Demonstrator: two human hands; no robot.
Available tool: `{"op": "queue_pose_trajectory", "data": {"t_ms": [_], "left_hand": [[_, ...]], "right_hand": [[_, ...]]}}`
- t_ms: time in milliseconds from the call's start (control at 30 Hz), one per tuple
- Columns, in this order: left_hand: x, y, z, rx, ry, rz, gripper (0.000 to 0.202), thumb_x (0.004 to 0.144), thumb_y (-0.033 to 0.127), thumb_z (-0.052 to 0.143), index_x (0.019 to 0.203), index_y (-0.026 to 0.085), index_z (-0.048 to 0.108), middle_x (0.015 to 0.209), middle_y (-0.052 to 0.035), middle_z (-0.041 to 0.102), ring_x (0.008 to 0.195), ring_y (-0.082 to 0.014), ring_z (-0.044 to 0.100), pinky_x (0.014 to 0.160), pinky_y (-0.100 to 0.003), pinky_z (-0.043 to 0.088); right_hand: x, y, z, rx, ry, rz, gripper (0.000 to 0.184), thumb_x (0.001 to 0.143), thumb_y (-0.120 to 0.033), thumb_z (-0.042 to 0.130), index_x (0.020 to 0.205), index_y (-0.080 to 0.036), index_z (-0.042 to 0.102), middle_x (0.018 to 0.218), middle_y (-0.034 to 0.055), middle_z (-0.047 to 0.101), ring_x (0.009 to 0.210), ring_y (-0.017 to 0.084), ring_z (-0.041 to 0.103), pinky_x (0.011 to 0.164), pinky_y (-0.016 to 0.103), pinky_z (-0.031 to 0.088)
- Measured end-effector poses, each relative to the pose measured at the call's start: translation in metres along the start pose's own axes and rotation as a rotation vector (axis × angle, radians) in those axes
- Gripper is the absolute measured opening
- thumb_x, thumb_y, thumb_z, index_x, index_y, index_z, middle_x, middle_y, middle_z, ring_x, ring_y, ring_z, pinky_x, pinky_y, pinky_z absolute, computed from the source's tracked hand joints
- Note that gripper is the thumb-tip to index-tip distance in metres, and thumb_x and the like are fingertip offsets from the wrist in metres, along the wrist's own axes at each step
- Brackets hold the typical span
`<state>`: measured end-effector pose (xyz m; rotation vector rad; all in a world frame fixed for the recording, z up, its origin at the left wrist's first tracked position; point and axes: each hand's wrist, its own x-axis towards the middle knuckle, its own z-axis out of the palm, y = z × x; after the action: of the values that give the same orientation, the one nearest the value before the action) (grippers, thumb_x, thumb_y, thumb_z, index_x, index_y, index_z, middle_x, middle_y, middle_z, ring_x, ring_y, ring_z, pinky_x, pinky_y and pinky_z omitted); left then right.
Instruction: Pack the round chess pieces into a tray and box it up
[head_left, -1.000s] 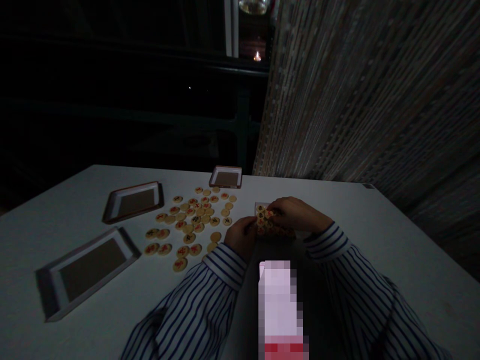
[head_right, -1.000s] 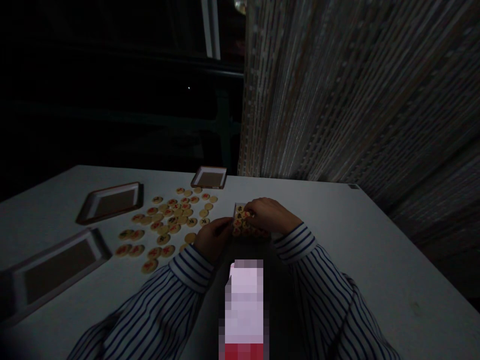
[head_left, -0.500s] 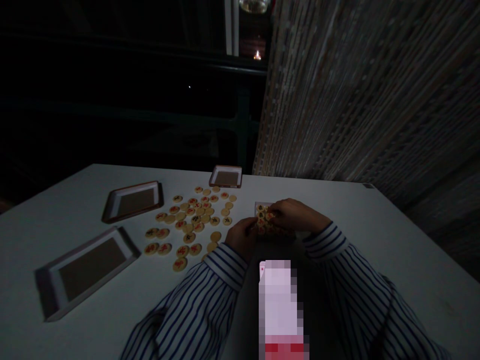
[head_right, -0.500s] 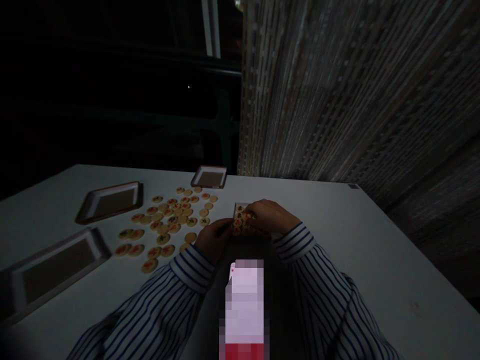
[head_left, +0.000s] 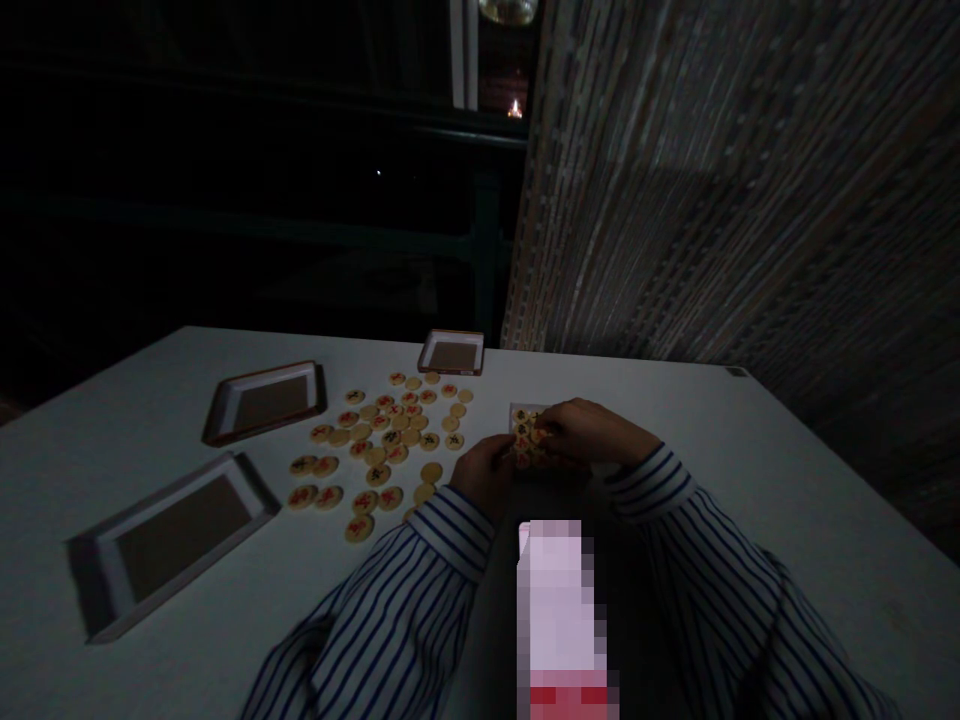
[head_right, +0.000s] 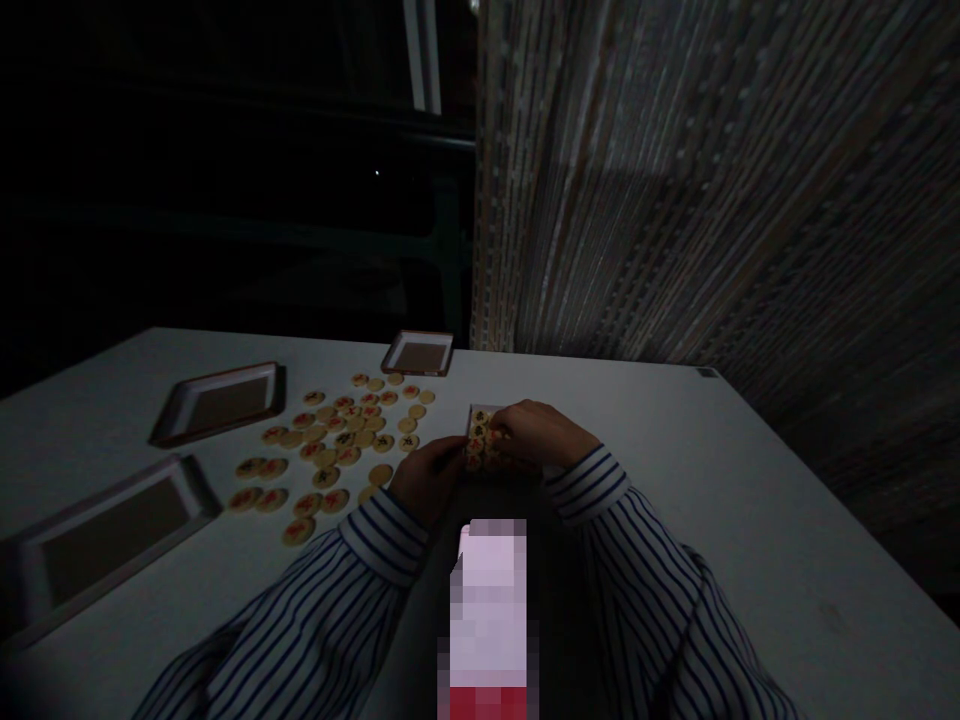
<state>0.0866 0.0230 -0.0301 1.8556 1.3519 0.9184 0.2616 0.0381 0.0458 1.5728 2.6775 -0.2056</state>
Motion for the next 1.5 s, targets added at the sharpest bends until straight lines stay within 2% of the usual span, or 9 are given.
{"op": "queue_pose_trajectory", "data": {"t_ms": [300,867,1133,1333,1500], "left_hand": [[-0.0005,0.0022,-0.0002,-0.046,-0.009,-0.007,0.029,0.074,0.016,0.049,0.098,0.018,0.064,0.098,-0.0059,0.067,0.093,-0.0185,0.06,0.085,-0.033,0.047],[-0.0001,0.0034,-0.001,0.052,-0.004,-0.021,0.029,0.074,0.013,0.05,0.101,0.016,0.062,0.102,-0.0048,0.066,0.095,-0.0158,0.06,0.086,-0.027,0.047],[-0.0001,0.0046,-0.0028,0.069,-0.021,-0.006,0.029,0.075,0.014,0.05,0.1,0.016,0.063,0.102,-0.0053,0.066,0.095,-0.0167,0.059,0.087,-0.029,0.047],[0.0,0.004,-0.0018,-0.003,-0.041,-0.026,0.029,0.076,0.015,0.048,0.102,0.015,0.062,0.104,-0.0061,0.065,0.097,-0.0166,0.059,0.087,-0.028,0.046],[-0.0004,0.0076,-0.0041,0.037,-0.046,-0.044,0.03,0.075,0.014,0.049,0.103,0.014,0.062,0.105,-0.007,0.064,0.098,-0.0175,0.058,0.088,-0.029,0.045]], "right_hand": [[-0.0007,0.0007,0.001,0.013,-0.003,-0.008,0.019,0.078,-0.027,0.049,0.088,-0.019,0.063,0.082,0.0052,0.065,0.071,0.016,0.057,0.056,0.024,0.031],[0.0013,0.0011,0.002,0.007,-0.04,0.0,0.02,0.077,-0.026,0.047,0.087,-0.019,0.063,0.084,0.0053,0.065,0.071,0.015,0.055,0.055,0.023,0.029],[0.001,0.0003,0.0003,0.016,-0.064,0.001,0.021,0.078,-0.027,0.047,0.086,-0.018,0.064,0.082,0.0054,0.065,0.069,0.014,0.054,0.055,0.023,0.029],[-0.0005,-0.0011,-0.0039,0.027,-0.089,0.007,0.021,0.076,-0.022,0.047,0.087,-0.017,0.064,0.085,0.006,0.065,0.072,0.014,0.055,0.058,0.023,0.03],[-0.0005,-0.0013,-0.0041,0.043,-0.101,0.01,0.022,0.075,-0.022,0.047,0.089,-0.018,0.064,0.086,0.0059,0.065,0.072,0.014,0.055,0.057,0.023,0.03]]}}
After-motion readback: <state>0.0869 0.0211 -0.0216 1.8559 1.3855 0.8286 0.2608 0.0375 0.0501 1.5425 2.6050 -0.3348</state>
